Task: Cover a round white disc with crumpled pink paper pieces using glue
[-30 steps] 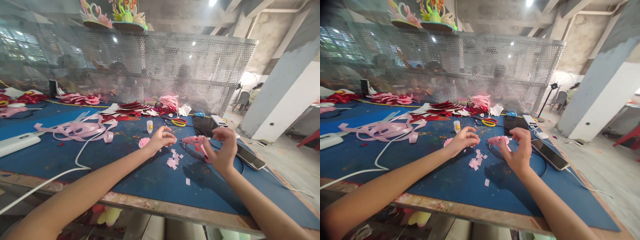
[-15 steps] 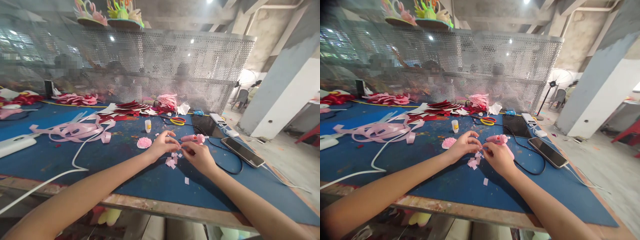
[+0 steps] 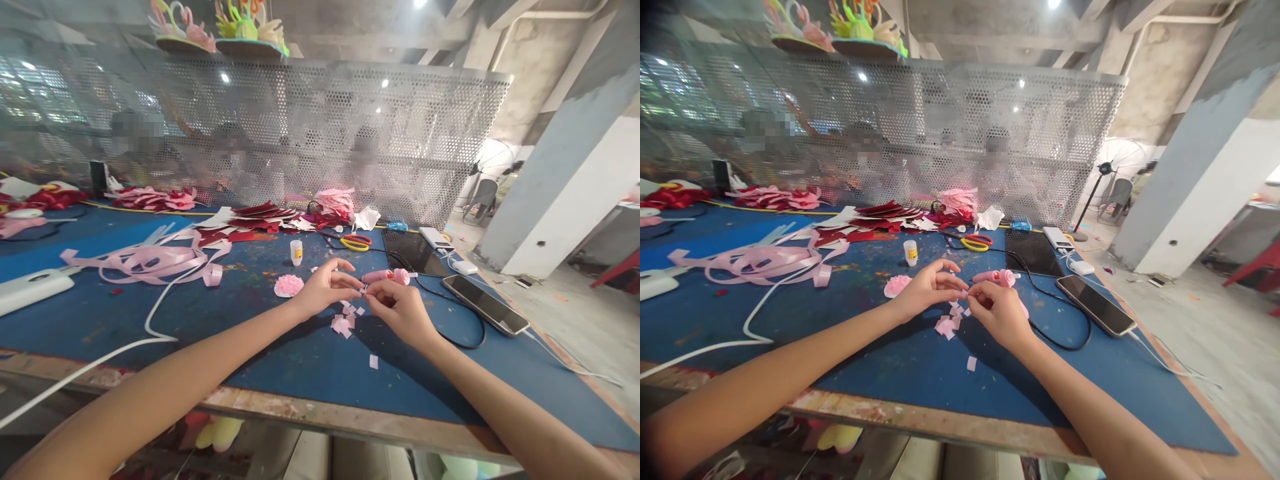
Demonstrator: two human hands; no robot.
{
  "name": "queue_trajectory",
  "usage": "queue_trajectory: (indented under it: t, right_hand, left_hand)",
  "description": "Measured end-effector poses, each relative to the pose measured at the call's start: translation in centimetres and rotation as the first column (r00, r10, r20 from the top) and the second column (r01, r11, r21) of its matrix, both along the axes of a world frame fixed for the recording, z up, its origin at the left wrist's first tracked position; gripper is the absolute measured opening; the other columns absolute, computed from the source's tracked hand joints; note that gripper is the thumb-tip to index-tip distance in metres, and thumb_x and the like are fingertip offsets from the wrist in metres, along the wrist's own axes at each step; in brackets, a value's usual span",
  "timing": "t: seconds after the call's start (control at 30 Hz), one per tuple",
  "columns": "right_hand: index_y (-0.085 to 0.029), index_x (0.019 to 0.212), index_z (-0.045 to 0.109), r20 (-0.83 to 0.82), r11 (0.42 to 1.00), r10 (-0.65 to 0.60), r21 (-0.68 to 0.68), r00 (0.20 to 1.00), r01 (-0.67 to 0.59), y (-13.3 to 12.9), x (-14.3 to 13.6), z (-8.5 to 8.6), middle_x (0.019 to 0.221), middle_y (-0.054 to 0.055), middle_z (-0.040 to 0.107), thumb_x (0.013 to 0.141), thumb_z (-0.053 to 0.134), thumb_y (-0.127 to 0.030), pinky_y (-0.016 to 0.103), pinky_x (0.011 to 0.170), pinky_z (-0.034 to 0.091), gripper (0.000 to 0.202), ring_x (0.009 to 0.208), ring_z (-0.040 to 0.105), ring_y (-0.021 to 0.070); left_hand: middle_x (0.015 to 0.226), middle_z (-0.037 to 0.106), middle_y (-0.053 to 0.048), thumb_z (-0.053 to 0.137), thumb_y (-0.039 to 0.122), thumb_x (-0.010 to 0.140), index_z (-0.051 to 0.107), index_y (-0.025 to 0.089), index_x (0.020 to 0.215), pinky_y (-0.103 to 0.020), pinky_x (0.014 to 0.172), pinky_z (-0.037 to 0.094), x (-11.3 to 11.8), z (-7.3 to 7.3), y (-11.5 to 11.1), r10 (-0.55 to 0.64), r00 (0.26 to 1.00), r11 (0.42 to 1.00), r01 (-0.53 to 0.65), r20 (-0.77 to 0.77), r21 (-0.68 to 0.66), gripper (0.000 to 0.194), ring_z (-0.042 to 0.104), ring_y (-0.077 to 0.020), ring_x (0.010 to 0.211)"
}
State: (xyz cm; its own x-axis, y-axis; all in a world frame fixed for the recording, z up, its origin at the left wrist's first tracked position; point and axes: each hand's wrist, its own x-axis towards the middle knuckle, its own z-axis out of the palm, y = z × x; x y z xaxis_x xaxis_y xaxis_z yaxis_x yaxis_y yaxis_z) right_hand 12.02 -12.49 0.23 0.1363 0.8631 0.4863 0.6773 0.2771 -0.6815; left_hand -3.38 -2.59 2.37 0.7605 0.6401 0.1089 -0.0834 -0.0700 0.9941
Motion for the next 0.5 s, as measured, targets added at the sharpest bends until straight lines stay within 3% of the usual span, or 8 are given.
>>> queue_trajectory:
  t: [0.3, 0.5]
  right_hand:
    - [-0.018, 0.075, 0.061, -0.133, 0.996, 0.056, -0.066, 0.99, -0.065, -0.19, -0.12, 0.06, 0.052, -0.003, 0.053, 0.078, 0.056, -0.039, 0.022, 0.045, 0.033, 0.022, 0.045, 0.042, 0.0092]
    - [-0.018, 0.074, 0.061, -0.121, 0.997, 0.056, -0.046, 0.991, -0.062, -0.24, -0.08, 0.09, 0.051, -0.004, 0.05, 0.078, 0.056, -0.037, 0.022, 0.046, 0.033, 0.02, 0.045, 0.041, 0.0086]
  left_hand:
    - [0.079, 0.069, -0.001, 0.076, 0.021, 0.066, 0.044, 0.02, 0.101, -0.026, 0.072, 0.049, -0.48, -0.14, 0.77, -0.163, 0.986, 0.981, 0.159, 0.027, 0.109, 0.047, 0.066, -0.0144, 0.074]
    - [0.081, 0.069, -0.002, 0.076, 0.022, 0.065, 0.045, 0.021, 0.101, -0.027, 0.071, 0.049, -0.65, -0.08, 0.75, -0.174, 0.984, 0.978, 0.171, 0.022, 0.122, 0.048, 0.067, -0.0159, 0.077]
